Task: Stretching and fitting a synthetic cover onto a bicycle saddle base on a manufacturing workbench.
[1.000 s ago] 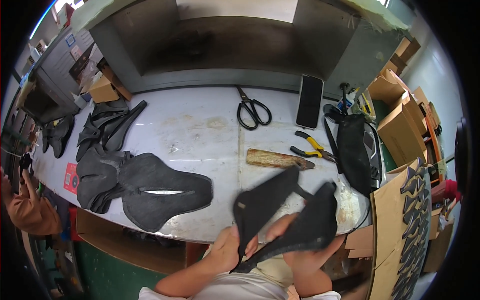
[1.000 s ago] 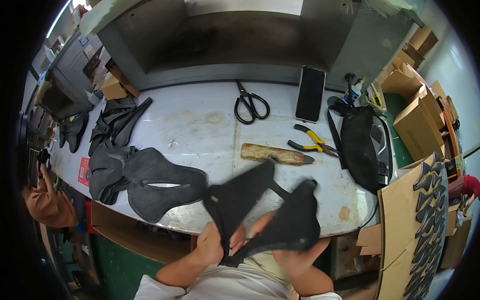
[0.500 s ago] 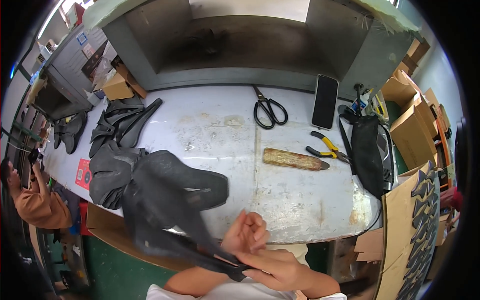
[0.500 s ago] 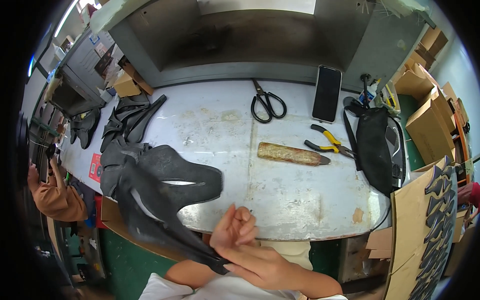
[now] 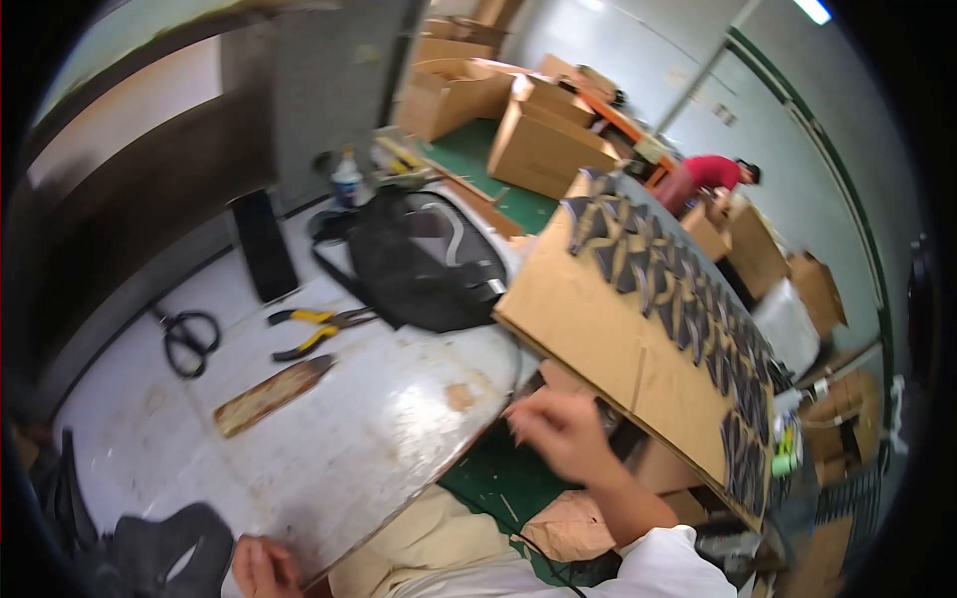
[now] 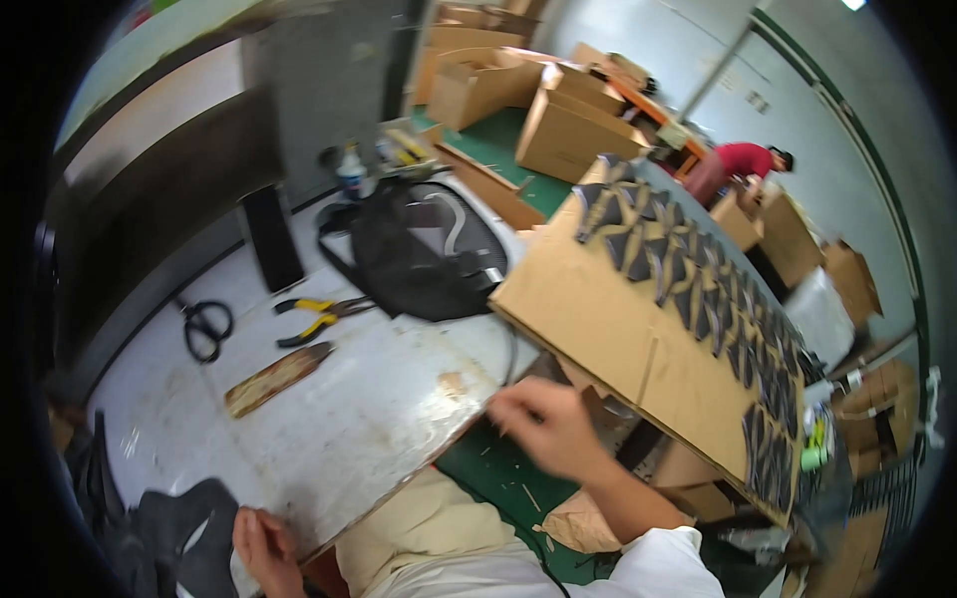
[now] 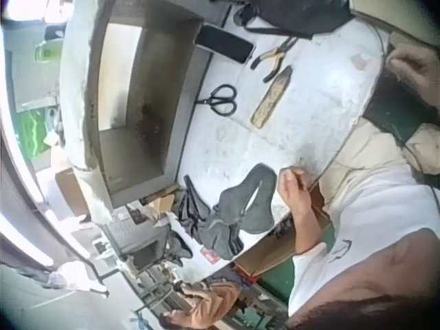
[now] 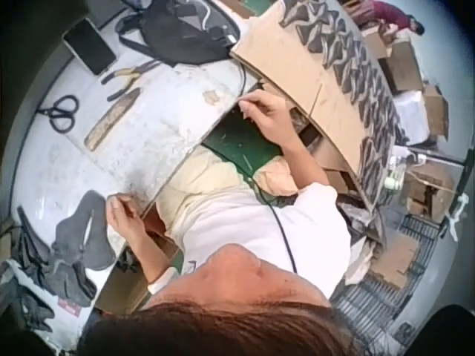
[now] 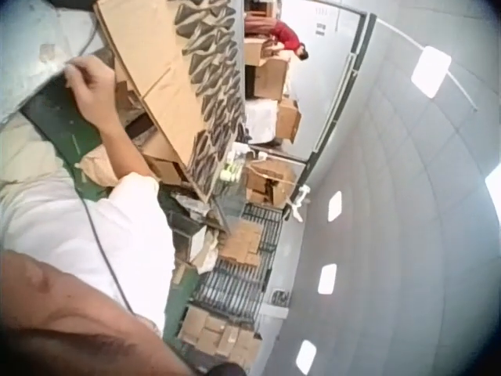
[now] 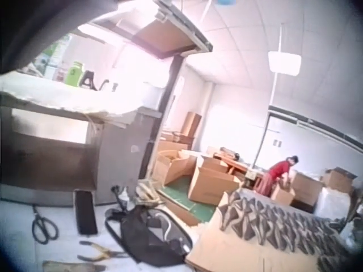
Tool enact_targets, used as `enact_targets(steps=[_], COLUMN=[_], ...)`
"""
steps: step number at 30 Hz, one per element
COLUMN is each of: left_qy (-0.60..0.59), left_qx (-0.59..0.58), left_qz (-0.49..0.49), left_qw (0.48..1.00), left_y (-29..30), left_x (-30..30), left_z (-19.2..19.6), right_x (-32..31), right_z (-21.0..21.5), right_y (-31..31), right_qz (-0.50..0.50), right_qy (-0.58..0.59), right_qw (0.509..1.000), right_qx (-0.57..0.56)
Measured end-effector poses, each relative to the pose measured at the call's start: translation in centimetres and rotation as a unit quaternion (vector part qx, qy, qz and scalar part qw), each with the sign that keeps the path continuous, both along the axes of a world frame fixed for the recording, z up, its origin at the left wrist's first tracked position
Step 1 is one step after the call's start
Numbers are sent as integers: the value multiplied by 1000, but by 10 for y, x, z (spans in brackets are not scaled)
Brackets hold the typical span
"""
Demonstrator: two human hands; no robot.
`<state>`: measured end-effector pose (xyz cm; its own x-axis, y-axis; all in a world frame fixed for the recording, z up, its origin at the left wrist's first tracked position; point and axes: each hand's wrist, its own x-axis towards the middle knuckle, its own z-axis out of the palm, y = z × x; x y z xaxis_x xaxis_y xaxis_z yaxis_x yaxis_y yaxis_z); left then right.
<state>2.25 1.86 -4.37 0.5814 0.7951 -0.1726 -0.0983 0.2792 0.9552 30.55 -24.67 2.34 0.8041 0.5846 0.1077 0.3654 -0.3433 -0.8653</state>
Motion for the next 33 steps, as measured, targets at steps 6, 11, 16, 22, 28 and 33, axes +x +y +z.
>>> enact_targets(steps=[6, 11, 16, 22, 28, 33], left_qy=[34, 69, 49, 13, 6, -2], left_qx=[36, 54, 52, 34, 39, 120], left_qz=[-80, -38, -76, -101, -102, -102], left_qw=[996, 995, 995, 994, 994, 987], left_y=[-7, -11, -8, -9, -18, -13], left_x=[19, 25, 34, 43, 33, 31], left_z=[28, 32, 38, 45, 37, 3], right_x=[79, -19, -73, -40, 33, 19], right_z=[-13, -42, -35, 38, 106, 67], right_y=[-280, -467, -516, -534, -253, -73], right_qz=[-490, -747, -790, -768, -452, 34], right_qy=[-144, -168, 14, -218, -453, -93], right_qw=[854, 517, 460, 598, 757, 992], right_qx=[95, -383, -405, -67, -130, 81])
